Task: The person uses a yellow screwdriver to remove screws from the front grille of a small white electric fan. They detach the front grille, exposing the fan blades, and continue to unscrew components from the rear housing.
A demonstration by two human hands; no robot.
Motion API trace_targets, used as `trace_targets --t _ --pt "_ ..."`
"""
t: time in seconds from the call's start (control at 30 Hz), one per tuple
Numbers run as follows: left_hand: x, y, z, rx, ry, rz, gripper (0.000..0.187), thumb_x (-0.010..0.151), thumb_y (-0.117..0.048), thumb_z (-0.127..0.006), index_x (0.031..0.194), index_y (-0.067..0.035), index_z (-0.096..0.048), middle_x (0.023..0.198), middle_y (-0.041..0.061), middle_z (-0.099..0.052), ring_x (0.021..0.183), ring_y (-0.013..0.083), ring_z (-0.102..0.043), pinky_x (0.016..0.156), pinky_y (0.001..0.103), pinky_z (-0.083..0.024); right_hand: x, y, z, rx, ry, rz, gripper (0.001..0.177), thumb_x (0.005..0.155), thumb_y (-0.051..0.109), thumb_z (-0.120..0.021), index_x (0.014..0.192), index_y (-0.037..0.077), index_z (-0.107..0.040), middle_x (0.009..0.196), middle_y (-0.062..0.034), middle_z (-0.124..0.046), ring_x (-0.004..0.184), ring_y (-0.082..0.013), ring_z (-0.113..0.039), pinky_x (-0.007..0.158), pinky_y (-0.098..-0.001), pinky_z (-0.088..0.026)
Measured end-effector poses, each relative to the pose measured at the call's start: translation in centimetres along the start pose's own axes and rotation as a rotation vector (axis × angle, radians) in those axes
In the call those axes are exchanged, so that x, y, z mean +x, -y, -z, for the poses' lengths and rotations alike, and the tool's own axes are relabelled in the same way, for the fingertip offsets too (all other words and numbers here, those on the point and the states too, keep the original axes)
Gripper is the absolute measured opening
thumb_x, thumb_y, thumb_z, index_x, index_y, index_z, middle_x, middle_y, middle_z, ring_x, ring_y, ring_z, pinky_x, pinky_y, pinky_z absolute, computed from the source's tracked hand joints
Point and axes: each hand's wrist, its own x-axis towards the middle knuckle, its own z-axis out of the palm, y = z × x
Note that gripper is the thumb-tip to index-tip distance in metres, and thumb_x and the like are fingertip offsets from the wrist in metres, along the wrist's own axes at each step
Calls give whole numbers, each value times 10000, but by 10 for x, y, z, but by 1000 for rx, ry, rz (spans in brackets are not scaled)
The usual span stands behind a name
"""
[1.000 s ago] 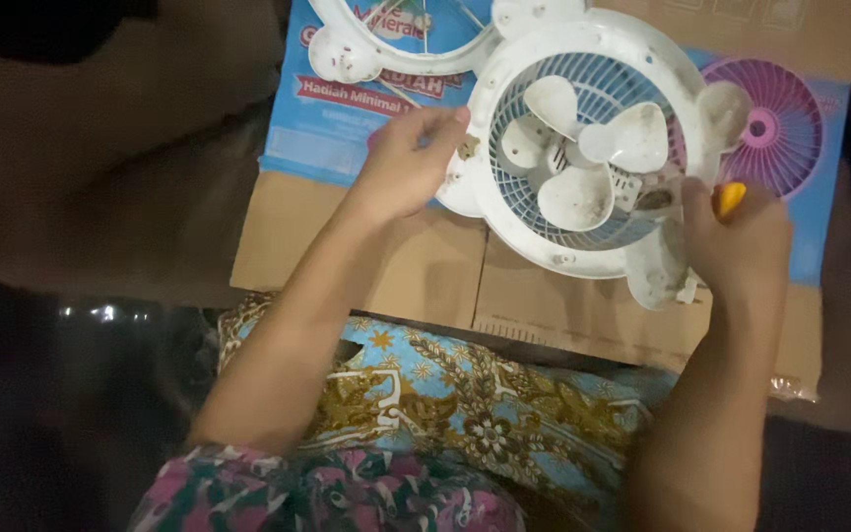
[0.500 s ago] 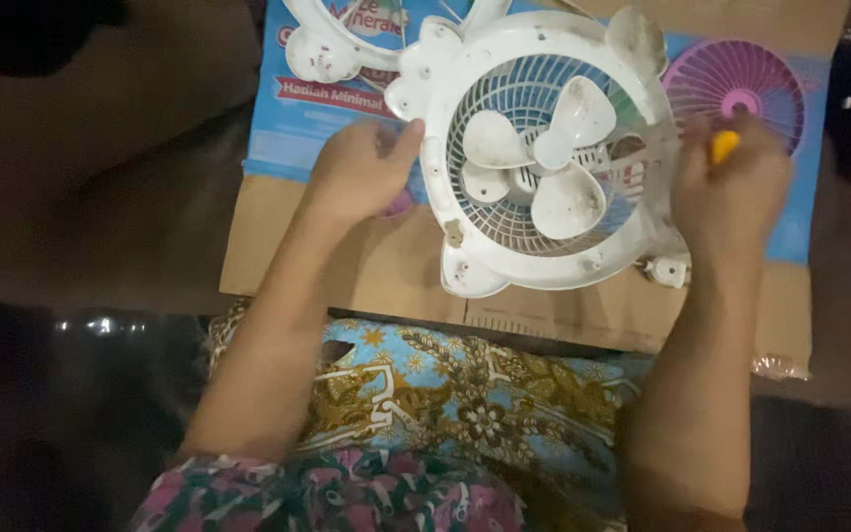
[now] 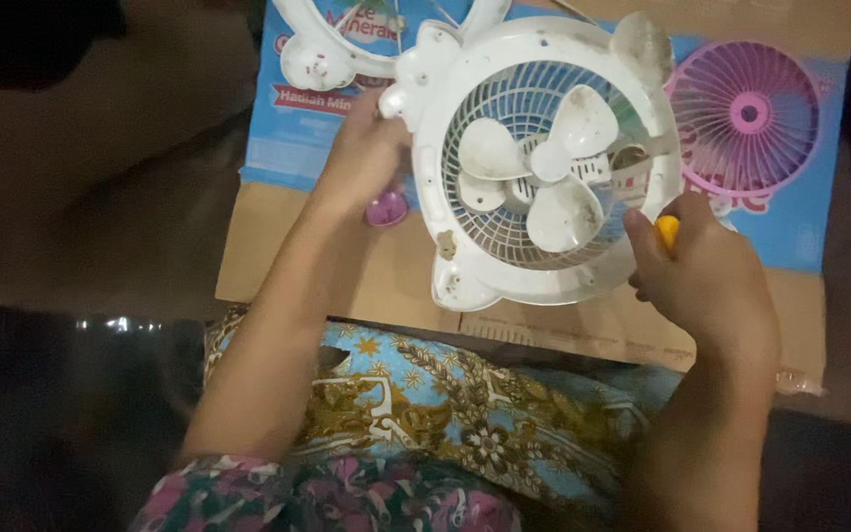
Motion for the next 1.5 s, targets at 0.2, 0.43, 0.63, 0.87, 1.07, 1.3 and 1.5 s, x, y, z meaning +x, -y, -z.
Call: trace_targets --t 0.2,0.43,0.63,0.87,1.07,1.3,1.5 --pt "-13 -36 17 328 -28 293 377 964 -303 -506 1056 20 -678 855 150 -713 672 213 -691 627 374 -573 8 -23 -8 0 -247 148 378 1052 341 -659 1107 -28 -597 702 -213 -680 666 -378 -723 651 -473 -546" --pt "-36 -72 63 756 320 583 570 856 -490 -654 1075 22 -776 949 188 -787 930 300 -764 899 411 -576 26 -36 -19 96 -533 341 266 1128 220 -680 1134 -21 -567 882 -239 -701 822 -421 -706 708 -484 -527" --pt "-33 -73 30 818 -106 -410 1009 849 -562 -877 1497 83 -448 1429 301 -586 1311 395 -599 1091 450 -492 28 -33 -26 159 -568 341 203 1152 178 -650 1134 -11 -576 917 -226 -696 842 -395 -715 744 -468 -534" --pt "-51 -97 -18 1010 80 -59 1150 632 -667 -862 1495 -26 -453 1253 258 -633 1153 412 -654 977 474 -510 45 -31 -37 244 -549 393 187 1155 171 -645 1147 -9 -593 916 -201 -685 831 -315 -695 745 -435 -522" --pt "-61 -97 -28 943 -80 -520 1374 368 -636 -942 1441 76 -463 1415 512 -340 1368 610 -299 1058 805 -215 59 -31 -28 399 -576 522 259 1224 209 -567 1105 -21 -577 963 -151 -708 873 -216 -686 791 -327 -540" --pt "-58 -59 -43 914 169 -617 404 641 -292 -881 977 -140 -715 1470 154 -553 1475 383 -376 1179 785 29 45 -32 -39 746 -995 1054 416 1143 432 -377 1097 23 -432 954 -165 -641 715 -153 -591 545 -216 -489" --pt "-50 -60 -29 805 175 -569 245 746 -217 -856 932 -124 -726 1302 95 -639 1329 301 -537 1204 743 -5 49 -23 -71 1061 -672 952 458 1116 525 -399 1124 69 -435 907 -89 -492 679 -134 -464 577 -252 -433"
